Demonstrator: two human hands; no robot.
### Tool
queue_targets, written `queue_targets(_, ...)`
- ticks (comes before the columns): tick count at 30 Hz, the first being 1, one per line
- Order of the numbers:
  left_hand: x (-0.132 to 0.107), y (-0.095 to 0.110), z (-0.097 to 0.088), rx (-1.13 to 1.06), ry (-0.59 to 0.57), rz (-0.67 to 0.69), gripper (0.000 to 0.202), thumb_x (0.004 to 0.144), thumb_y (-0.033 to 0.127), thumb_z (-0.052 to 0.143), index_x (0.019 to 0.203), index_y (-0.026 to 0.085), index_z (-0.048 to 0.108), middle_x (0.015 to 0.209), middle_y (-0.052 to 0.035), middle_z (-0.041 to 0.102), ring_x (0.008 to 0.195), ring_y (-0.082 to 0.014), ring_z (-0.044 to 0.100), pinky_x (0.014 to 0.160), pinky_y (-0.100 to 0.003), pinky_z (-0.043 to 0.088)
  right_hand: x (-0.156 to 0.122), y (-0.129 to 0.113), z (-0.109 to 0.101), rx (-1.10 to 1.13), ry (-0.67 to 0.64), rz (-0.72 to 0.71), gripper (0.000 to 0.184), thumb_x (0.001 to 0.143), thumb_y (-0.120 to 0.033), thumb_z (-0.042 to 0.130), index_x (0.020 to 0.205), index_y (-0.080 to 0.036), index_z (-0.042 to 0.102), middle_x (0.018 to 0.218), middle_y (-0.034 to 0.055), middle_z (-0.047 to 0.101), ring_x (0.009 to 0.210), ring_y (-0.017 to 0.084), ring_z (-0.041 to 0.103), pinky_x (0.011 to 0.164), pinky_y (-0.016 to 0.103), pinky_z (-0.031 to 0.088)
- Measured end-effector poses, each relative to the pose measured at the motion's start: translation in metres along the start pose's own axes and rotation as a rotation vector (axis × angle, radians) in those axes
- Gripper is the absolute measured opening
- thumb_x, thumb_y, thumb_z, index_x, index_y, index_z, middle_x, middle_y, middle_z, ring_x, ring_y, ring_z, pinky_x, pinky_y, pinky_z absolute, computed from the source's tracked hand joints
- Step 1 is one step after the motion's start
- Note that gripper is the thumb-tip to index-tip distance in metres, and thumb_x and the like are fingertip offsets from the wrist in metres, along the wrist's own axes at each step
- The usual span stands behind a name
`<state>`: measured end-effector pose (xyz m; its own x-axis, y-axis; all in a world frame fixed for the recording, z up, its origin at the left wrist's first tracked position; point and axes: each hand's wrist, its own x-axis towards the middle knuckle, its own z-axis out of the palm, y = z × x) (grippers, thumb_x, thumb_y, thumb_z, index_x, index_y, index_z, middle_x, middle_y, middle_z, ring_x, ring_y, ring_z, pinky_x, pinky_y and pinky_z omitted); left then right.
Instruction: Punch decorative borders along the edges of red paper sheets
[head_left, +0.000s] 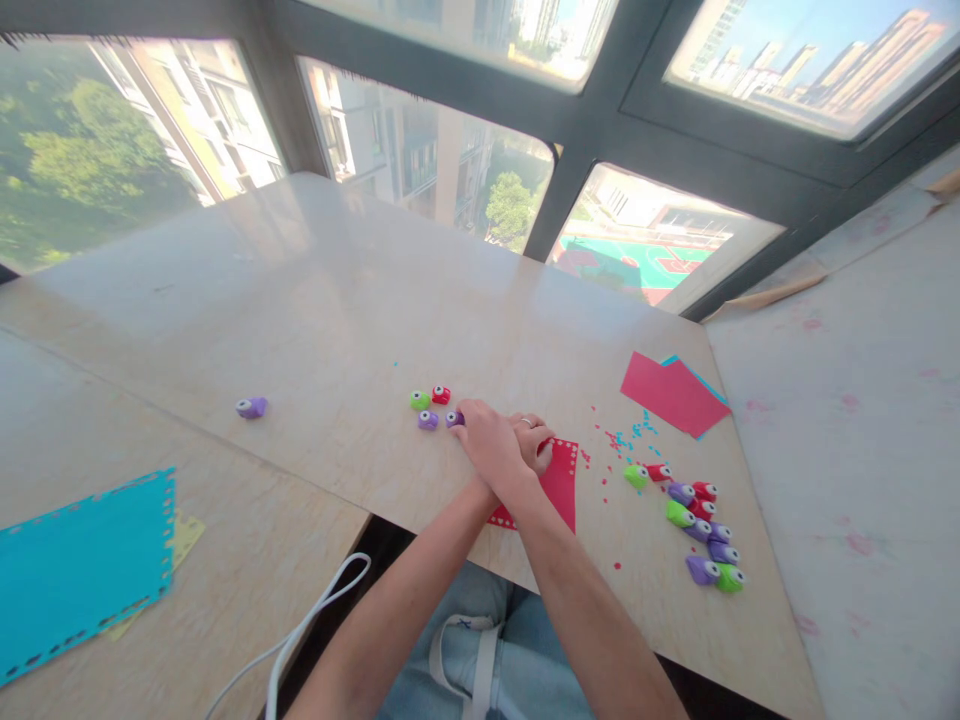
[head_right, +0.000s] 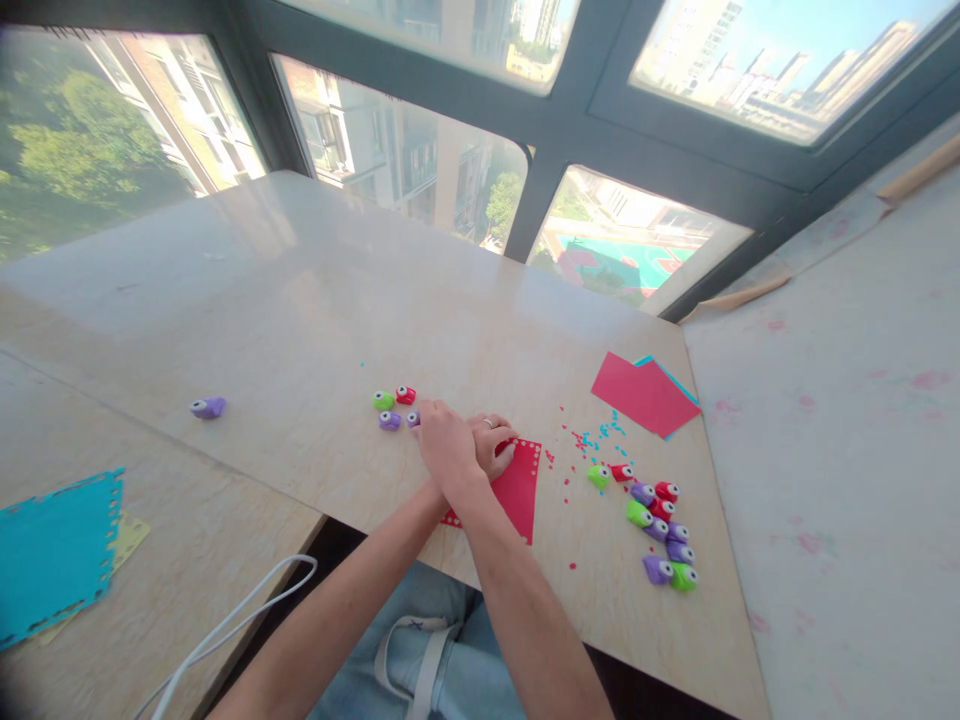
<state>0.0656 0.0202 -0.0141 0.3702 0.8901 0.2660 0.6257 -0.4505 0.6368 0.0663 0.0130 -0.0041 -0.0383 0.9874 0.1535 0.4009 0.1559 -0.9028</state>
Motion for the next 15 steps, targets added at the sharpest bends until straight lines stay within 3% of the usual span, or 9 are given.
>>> queue_targets(6,0.0003,-0.0054,0.0042,0.016,-0.035,0.049,0.019,0.084,0.018,0.06,0.091,0.025,0.076,0.098,-0.0058,0.071,0.09,-0.0202,0.063,0.089,-0.035,0.049,0.0019,-0.0014,-0.0025,-0.146,0.038,-0.189,0.007,0.096,-0.027,0.057,0.097,-0.026,0.064,0.086,0.0098,0.068,0.084,0.026,0.067,0.066,0.036,0.054)
queue_targets(10,-0.0005,-0.0064,0.0038,0.026,-0.037,0.053,0.019,0.084,0.018,0.06,0.094,0.024,0.076,0.1,-0.0054,0.072,0.092,-0.0211,0.062,0.089,-0.036,0.048,0.0007,0.0005,-0.0013,-0.171,0.129,-0.184,0.011,0.097,-0.02,0.054,0.099,-0.026,0.063,0.086,0.0086,0.067,0.083,0.025,0.068,0.064,0.035,0.054)
queue_targets(15,-0.0011,-0.0053,0.003,0.009,-0.022,0.061,0.019,0.085,0.017,0.059,0.093,0.023,0.075,0.099,-0.0055,0.071,0.09,-0.0205,0.061,0.087,-0.036,0.048,-0.0021,-0.0013,0.0011,-0.268,0.072,-0.17,0.009,0.096,-0.02,0.057,0.099,-0.025,0.064,0.089,0.0091,0.069,0.084,0.025,0.068,0.065,0.034,0.052)
